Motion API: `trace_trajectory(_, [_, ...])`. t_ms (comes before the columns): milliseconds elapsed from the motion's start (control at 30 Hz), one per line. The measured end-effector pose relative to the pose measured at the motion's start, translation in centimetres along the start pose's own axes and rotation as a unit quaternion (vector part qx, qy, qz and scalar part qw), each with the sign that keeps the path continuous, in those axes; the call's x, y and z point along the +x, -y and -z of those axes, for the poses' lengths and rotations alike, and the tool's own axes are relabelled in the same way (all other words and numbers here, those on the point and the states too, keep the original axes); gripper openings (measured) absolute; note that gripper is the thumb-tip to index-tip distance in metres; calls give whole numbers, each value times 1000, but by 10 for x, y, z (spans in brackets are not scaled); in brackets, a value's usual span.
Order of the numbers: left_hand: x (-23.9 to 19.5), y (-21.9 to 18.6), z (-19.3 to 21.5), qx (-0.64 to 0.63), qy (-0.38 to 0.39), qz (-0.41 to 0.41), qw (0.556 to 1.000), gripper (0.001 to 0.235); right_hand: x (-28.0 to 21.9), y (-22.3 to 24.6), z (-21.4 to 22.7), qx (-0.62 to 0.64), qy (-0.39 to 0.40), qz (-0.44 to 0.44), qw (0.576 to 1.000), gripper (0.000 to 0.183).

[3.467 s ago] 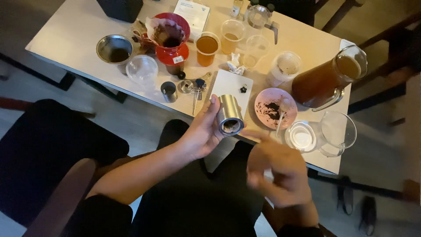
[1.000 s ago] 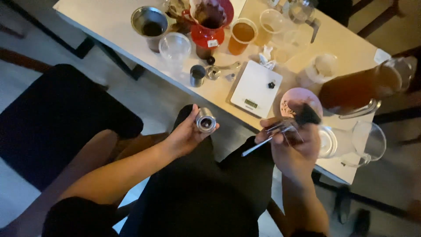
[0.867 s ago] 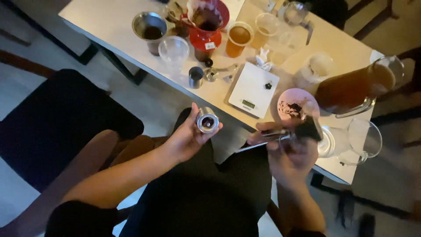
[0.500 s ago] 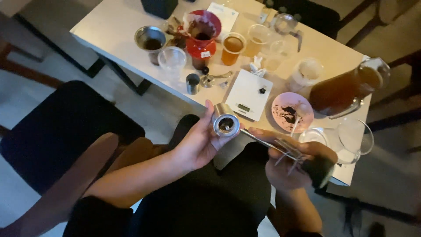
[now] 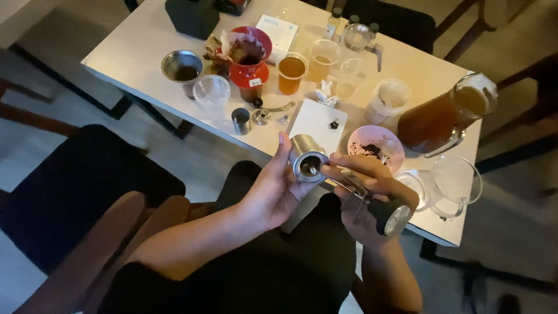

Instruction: The person assembles a small cylindrical metal coffee device by inserting a black rubber seal, a metal ring, and a white filter into the cylinder. They use a spoon to press the components into place and then screw the cap onto the cylinder.

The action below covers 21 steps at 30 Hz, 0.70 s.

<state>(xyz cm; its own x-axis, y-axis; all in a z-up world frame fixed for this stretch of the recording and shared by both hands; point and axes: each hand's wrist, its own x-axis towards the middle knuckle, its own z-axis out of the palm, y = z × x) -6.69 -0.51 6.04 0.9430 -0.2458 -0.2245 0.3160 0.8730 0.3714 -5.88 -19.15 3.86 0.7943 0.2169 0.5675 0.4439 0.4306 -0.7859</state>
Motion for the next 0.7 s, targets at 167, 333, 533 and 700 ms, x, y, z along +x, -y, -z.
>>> trace_trajectory(167, [2, -3, 0, 11, 3, 11, 1000, 65, 12, 9, -24, -125, -26, 115, 985, 37])
trace_trajectory(333, [2, -7, -2, -5, -1, 12, 1000, 64, 14, 6, -21, -103, -15, 108, 989, 36])
trace_trajectory(533, [5, -4, 9, -17, 5, 25, 1000, 64, 16, 5, -31, -119, -22, 124, 985, 28])
trace_trajectory(700, [10, 0, 15, -22, 13, 30, 999, 67, 14, 5, -35, -86, -25, 116, 989, 24])
